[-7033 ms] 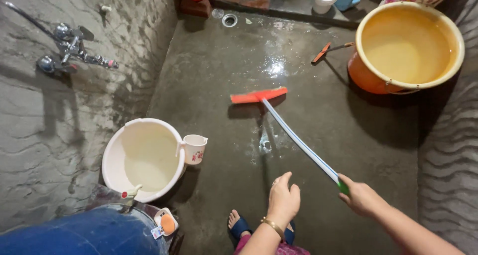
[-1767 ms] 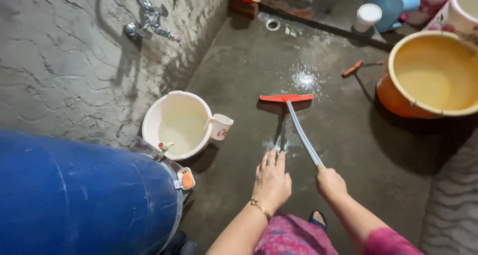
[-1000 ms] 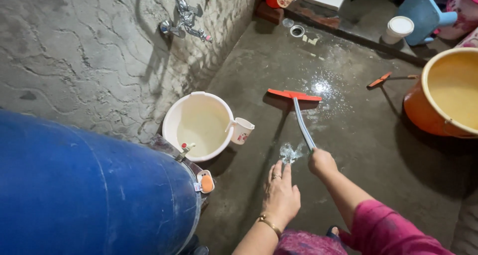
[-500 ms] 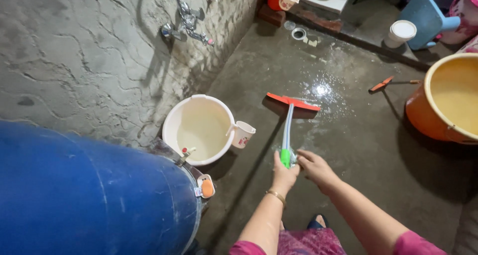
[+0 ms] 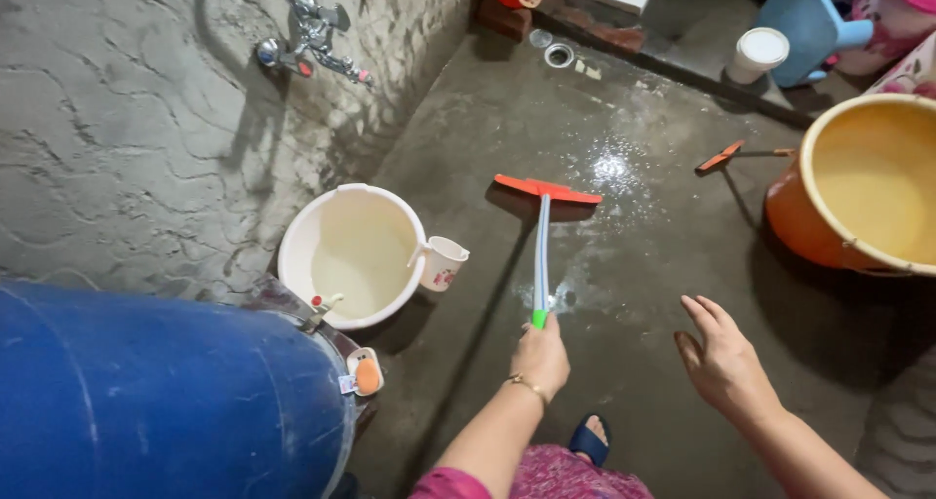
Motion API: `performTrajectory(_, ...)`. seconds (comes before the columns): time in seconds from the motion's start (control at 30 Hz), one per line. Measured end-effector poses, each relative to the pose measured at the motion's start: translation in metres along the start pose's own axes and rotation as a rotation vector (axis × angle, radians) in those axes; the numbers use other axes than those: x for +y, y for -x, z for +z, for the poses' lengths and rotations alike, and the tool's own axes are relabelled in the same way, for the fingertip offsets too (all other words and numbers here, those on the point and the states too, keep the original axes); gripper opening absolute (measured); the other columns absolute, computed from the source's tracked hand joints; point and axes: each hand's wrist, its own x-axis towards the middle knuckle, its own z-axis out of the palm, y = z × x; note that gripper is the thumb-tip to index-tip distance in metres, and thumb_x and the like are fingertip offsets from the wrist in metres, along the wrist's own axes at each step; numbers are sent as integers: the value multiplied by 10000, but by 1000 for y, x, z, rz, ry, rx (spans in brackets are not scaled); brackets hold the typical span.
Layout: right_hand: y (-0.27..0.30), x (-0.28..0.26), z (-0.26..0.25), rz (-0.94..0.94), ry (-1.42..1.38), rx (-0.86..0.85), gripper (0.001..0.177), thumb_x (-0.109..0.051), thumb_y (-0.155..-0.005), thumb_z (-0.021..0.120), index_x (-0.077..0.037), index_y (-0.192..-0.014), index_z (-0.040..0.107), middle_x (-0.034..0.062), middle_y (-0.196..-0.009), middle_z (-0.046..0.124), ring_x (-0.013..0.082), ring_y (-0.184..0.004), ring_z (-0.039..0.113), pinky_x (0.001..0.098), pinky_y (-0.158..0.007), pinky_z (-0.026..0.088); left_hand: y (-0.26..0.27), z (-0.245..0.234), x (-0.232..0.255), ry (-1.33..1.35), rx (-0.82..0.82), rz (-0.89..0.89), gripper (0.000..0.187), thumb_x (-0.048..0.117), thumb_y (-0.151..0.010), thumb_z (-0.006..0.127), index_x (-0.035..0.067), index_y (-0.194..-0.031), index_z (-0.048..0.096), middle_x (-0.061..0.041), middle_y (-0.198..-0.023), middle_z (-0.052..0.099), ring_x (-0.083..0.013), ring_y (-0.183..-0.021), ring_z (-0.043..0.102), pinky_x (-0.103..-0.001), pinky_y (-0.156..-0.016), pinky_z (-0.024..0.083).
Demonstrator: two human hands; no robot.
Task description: The person uses a squeegee to push water across a bathroom floor toward a drain, moving buckets and containers to reach different areas. They then use a hose to spray down the floor and walls before squeegeeing the remaining water into the drain.
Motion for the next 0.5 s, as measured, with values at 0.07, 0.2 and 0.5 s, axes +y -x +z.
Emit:
performTrajectory(0.07, 7, 5, -22, -8, 15, 1, 549, -215, -877, 662, -81, -1399, 559, 188, -1494, 525, 419, -1240, 578, 451, -1014, 488, 14, -6, -3, 3, -41, 1, 563, 30, -933, 503, 68, -1489, 420, -310, -1220, 556, -462, -1065, 660, -526, -890, 568)
performTrajectory(0.2, 11, 17, -54, -89, 17, 42, 547, -214, -875, 658, -80, -1396, 560, 184, -1487, 530, 413, -1259, 576, 446, -1019, 492, 42, 14, -33, 2, -41, -46, 496, 83, -1022, 464, 138, -1513, 420, -288, -1261, 539, -473, -1084, 639, -552, -901, 544)
performTrajectory(0.5, -9, 56, -66, -59, 65, 35, 551, -207, -856, 691, -72, -1378, 576, 184, -1484, 527, 413, -1241, 588, 441, -996, 507, -28, 124, -59, 25, 34, -85, 697, 3, -984, 466, 237, -1603, 248, -289, -1462, 371, -461, -1119, 623, -560, -929, 529)
